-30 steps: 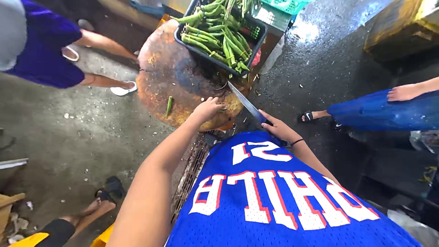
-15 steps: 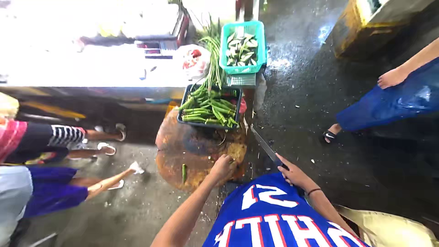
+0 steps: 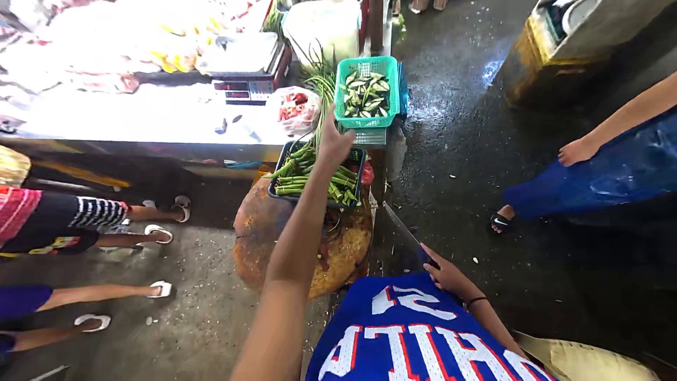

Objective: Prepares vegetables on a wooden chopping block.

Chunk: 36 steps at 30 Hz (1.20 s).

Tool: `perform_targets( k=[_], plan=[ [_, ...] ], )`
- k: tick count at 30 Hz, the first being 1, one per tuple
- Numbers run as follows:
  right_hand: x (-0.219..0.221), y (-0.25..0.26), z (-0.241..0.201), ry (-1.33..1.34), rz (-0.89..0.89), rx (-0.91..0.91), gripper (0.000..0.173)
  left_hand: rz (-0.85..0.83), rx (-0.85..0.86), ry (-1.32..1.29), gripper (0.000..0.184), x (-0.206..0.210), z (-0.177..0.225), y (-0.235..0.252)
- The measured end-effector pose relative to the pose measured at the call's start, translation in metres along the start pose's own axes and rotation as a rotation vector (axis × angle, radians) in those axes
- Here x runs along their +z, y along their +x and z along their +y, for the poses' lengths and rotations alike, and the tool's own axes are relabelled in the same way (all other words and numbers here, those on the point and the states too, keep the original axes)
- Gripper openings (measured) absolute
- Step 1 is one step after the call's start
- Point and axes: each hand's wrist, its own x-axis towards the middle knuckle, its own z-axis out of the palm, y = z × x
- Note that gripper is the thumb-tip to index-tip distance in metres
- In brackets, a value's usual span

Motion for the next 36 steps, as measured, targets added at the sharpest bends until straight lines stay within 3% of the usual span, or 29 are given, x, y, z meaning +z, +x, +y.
perform_targets(
  k=[3,6,10,14,19,22,24,29,32,36],
  plan=[
    [-0.004,0.000,-0.005,-0.150,0.025,-0.068,0.062,-0.052,-0.068,0.004,0.068,0.028,-0.053,-0.103],
    [-0.008,-0.001,-0.020,-0.213,-0.011,-0.139,0.061,0.072,-0.262,-0.160,0.041,0.033,-0.119,-0.226],
    [-0.005,0.001,-0.043,-0.376,-0.173,-0.149,0.059,0.325,-0.599,-0.054,0.031,-0.023,-0.179,-0.369],
    [0.014,0.022,-0.072,-0.612,-0.379,-0.296,0.056,0.561,-0.855,0.111,0.037,-0.079,-0.209,-0.432],
    [0.074,0.057,-0.110,-0.878,-0.680,-0.341,0.057,0.461,-0.898,0.224,0.046,-0.104,-0.228,-0.420],
    [0.103,0.076,-0.113,-0.897,-0.738,-0.342,0.056,0.360,-0.858,0.326,0.049,-0.112,-0.241,-0.391],
    [0.108,0.087,-0.111,-0.814,-0.695,-0.352,0.055,0.310,-0.849,0.363,0.051,-0.117,-0.252,-0.370],
    [0.112,0.075,-0.121,-0.597,-0.329,-0.200,0.059,0.142,-0.789,0.523,0.055,-0.126,-0.276,-0.334],
    [0.110,0.060,-0.112,-0.565,-0.314,-0.185,0.059,0.051,-0.733,0.560,0.058,-0.127,-0.283,-0.319],
    [0.113,0.047,-0.092,-0.602,-0.298,-0.205,0.058,0.184,-0.847,0.093,0.060,-0.120,-0.269,-0.307]
  ],
)
